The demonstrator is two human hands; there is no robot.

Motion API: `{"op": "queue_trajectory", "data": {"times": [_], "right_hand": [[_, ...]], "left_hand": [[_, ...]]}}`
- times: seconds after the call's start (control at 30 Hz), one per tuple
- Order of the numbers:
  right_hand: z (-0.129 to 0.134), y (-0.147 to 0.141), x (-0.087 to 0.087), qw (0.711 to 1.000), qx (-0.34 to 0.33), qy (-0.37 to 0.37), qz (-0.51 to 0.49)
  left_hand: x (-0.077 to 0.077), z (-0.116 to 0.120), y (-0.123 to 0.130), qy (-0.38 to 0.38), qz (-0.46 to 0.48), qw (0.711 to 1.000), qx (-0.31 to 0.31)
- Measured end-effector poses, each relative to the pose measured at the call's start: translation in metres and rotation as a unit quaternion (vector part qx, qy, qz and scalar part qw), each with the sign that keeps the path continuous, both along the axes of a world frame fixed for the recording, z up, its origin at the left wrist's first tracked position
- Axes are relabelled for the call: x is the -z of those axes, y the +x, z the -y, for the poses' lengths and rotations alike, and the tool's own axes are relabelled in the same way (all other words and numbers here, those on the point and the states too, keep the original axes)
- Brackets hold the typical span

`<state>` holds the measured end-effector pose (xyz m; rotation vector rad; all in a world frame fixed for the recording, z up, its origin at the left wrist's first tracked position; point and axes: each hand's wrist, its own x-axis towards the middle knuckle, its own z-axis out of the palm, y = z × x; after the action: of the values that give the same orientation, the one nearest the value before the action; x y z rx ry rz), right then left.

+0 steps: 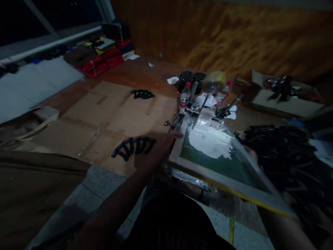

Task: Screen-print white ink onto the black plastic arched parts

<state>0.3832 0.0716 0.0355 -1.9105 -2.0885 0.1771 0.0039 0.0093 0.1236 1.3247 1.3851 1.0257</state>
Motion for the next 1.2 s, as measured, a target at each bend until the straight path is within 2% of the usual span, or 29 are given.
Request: {"op": "queue_trajectory", "data": {"times": [0.03, 0.1, 0.17, 0.23, 0.33, 0.4, 0.47, 0.57, 0.67, 0.7, 0.77, 0.87, 0.97, 1.03, 1.13, 1.2], "right_hand": [[-0.007, 0.007, -0.005, 0.999, 0.036, 0.014, -0.02], [-0.021, -0.003, -0.017, 0.994, 0.062, 0.06, -0.067], [-0.033, -0.041, -0.03, 0.991, 0.001, 0.107, -0.077], [-0.042, -0.09, -0.043, 0.99, -0.088, 0.107, -0.026], [-0.04, -0.148, -0.051, 0.983, -0.167, -0.001, 0.075], [-0.025, -0.163, -0.049, 0.973, -0.185, -0.081, 0.116], [-0.004, -0.161, -0.042, 0.961, -0.217, -0.114, 0.129], [0.025, -0.141, -0.036, 0.925, -0.34, -0.121, 0.114], [0.032, -0.127, -0.041, 0.888, -0.433, -0.135, 0.074], [0.03, -0.126, -0.043, 0.888, -0.434, -0.138, 0.066], [0.024, -0.129, -0.045, 0.909, -0.393, -0.125, 0.065], [0.028, -0.134, -0.036, 0.936, -0.334, -0.081, 0.073], [0.043, -0.129, -0.023, 0.926, -0.365, -0.079, 0.056], [0.045, -0.124, -0.023, 0.921, -0.375, -0.101, 0.038], [0.024, -0.13, -0.037, 0.947, -0.305, -0.099, 0.024], [-0.002, -0.141, -0.055, 0.969, -0.236, -0.068, 0.034]], "left_hand": [[0.012, 0.01, -0.003, -0.035, -0.018, 0.999, -0.001], [0.037, 0.027, -0.004, -0.109, -0.025, 0.994, 0.001], [0.063, 0.034, -0.001, -0.162, -0.021, 0.987, 0.002], [0.087, 0.034, 0.001, -0.175, -0.031, 0.984, 0.003], [0.109, 0.028, 0.002, -0.157, -0.067, 0.985, 0.009], [0.116, 0.024, 0.001, -0.154, -0.082, 0.985, 0.015], [0.119, 0.023, -0.001, -0.159, -0.087, 0.983, 0.018], [0.119, 0.023, -0.001, -0.158, -0.077, 0.984, 0.023], [0.118, 0.023, -0.001, -0.167, -0.074, 0.983, 0.025], [0.117, 0.023, -0.001, -0.173, -0.075, 0.982, 0.026], [0.115, 0.023, 0.0, -0.183, -0.072, 0.98, 0.025], [0.113, 0.025, 0.0, -0.178, -0.05, 0.983, 0.013], [0.111, 0.026, 0.0, -0.179, -0.035, 0.983, 0.009], [0.11, 0.026, 0.0, -0.173, -0.038, 0.984, 0.008], [0.102, 0.025, -0.003, -0.16, -0.053, 0.986, 0.01], [0.089, 0.024, -0.006, -0.153, -0.056, 0.987, 0.013]]}}
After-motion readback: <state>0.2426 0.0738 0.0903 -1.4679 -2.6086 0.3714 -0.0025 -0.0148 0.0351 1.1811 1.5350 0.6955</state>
